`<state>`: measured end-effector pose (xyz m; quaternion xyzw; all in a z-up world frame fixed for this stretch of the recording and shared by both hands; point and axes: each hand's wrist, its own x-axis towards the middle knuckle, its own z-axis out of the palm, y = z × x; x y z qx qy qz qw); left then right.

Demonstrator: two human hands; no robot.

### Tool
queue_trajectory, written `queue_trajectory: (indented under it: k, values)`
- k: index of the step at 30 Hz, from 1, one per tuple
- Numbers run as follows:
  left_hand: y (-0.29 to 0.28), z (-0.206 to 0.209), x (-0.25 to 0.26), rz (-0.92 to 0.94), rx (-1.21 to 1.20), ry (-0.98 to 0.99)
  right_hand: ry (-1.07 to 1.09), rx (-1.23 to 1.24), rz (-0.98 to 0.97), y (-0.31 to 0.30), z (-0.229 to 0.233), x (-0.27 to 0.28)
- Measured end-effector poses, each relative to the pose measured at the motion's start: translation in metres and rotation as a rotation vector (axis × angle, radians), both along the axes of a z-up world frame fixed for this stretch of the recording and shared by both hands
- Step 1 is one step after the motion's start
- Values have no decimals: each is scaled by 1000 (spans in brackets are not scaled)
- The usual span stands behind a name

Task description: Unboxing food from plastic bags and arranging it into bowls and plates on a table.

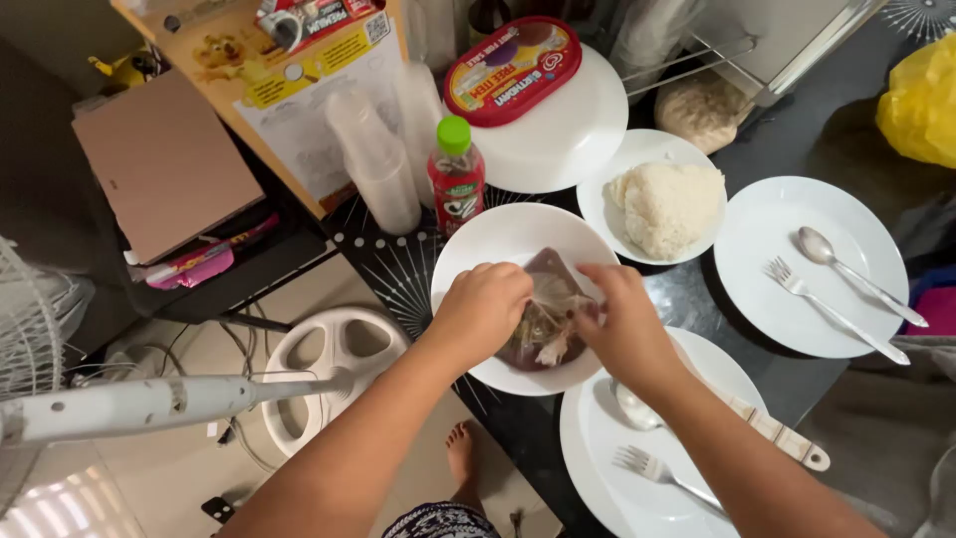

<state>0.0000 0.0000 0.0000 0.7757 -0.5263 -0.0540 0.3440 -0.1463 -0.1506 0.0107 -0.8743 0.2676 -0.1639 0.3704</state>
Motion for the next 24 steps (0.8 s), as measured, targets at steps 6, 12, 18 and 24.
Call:
queue_trajectory:
  k: [6, 12, 18, 24]
  values:
    - [-1, -3, 6, -40, -106, 51, -202, -71, 391, -19, -39, 20]
    - [-1, -12, 14, -14, -63, 291, -37, 831, 287, -34, -46, 35]
    - [-12, -28, 23, -87, 53, 465, 160, 872, 381, -49, -35, 49]
    - [-22, -19, 30, -149, 220, 456, 389, 634, 533, -55, -13, 66]
